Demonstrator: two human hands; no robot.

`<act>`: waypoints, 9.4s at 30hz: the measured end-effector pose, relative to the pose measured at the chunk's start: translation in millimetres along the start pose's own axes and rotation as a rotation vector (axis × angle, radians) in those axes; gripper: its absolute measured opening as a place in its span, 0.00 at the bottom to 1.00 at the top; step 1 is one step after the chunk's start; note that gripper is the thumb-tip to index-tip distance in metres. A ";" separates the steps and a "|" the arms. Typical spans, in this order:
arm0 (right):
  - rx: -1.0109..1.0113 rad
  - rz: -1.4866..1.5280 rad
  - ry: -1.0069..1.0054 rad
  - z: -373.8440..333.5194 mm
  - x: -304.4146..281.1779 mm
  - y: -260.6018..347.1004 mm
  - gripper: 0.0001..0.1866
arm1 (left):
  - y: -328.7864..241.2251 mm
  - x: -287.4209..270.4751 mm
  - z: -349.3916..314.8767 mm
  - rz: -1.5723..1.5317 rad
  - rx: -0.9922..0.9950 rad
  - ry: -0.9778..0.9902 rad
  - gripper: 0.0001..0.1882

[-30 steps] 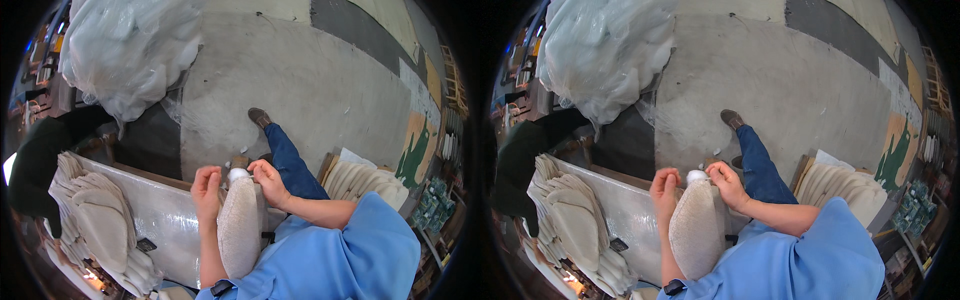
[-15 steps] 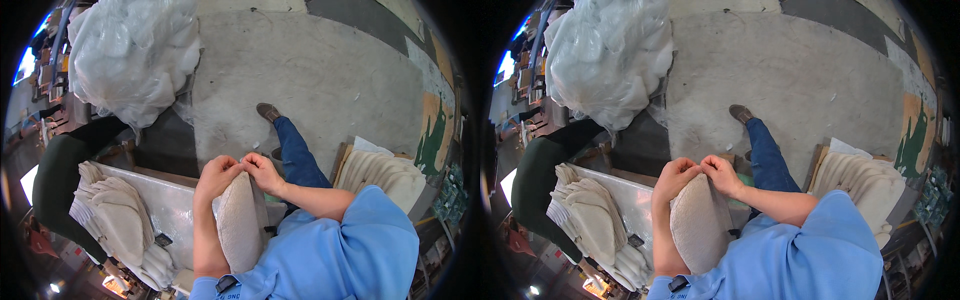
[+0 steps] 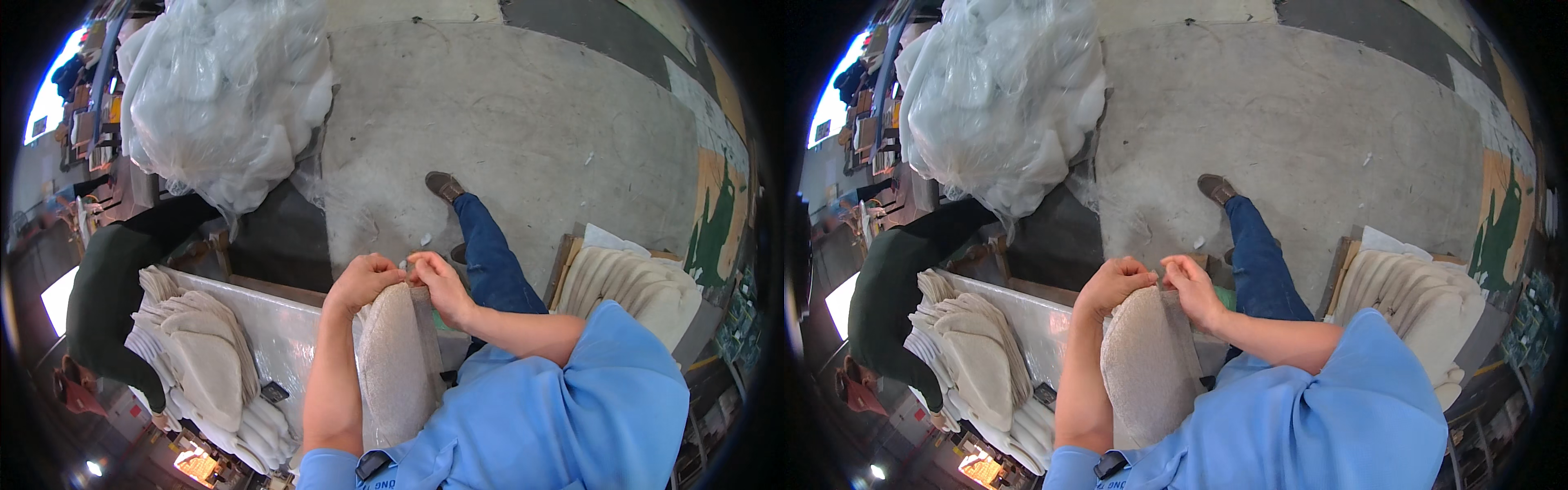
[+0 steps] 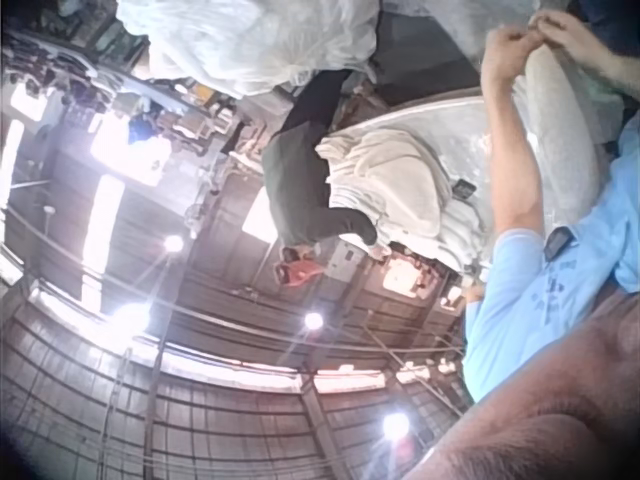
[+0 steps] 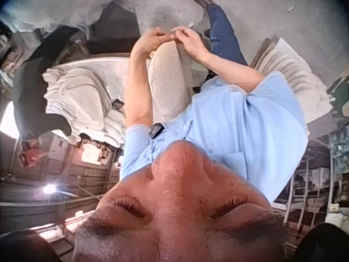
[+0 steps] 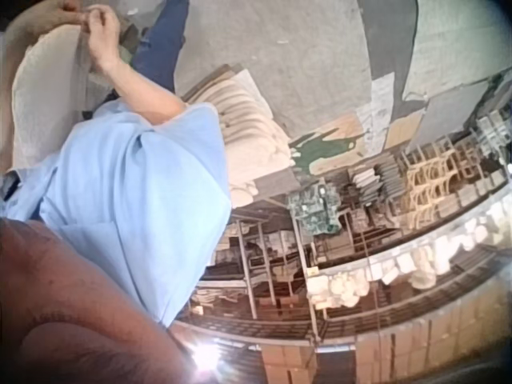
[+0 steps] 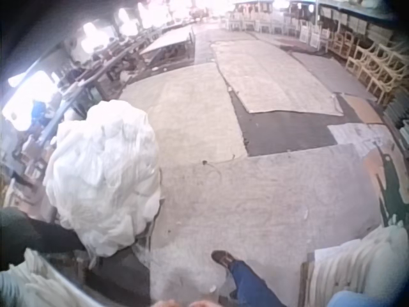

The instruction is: The person inserts white foam inserts into beige fabric covers at a work table, then folds and stacks the finished cushions. The person handles foam and covers one at a time, aligning edges and smoothing the fabric before stacking.

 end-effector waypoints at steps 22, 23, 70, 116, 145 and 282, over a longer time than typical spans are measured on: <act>0.220 -0.222 -0.223 61.9 31.3 -10.9 0.15 | 81.7 52.6 -9.8 -0.500 0.038 -0.753 0.12; 0.246 -0.251 -0.234 63.3 33.3 -8.9 0.15 | 83.9 54.4 -7.8 -0.516 0.055 -0.770 0.12; 0.501 -0.672 -0.121 112.4 19.2 -25.7 0.15 | 113.8 71.3 -17.1 -0.600 -0.005 -0.784 0.12; 0.458 -2.200 0.615 27.5 141.9 57.5 0.26 | 141.1 166.2 -158.0 -0.129 -0.127 -1.241 0.16; 0.612 -2.066 0.311 -5.0 112.9 48.0 0.34 | 215.3 366.5 -331.8 -1.286 -0.434 -1.098 0.31; -0.561 -2.214 1.097 -37.5 449.0 -62.1 0.09 | 154.9 0.5 -271.0 -0.530 0.648 -1.936 0.11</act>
Point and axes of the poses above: each hand's wrist, its own z-axis towards the middle knuckle, its own x-axis out of the palm, y = z × x, the point moved 2 cm from there along z, towards the middle knuckle, and after that the axes turned 14 degrees about x, right-handed, at the moved point
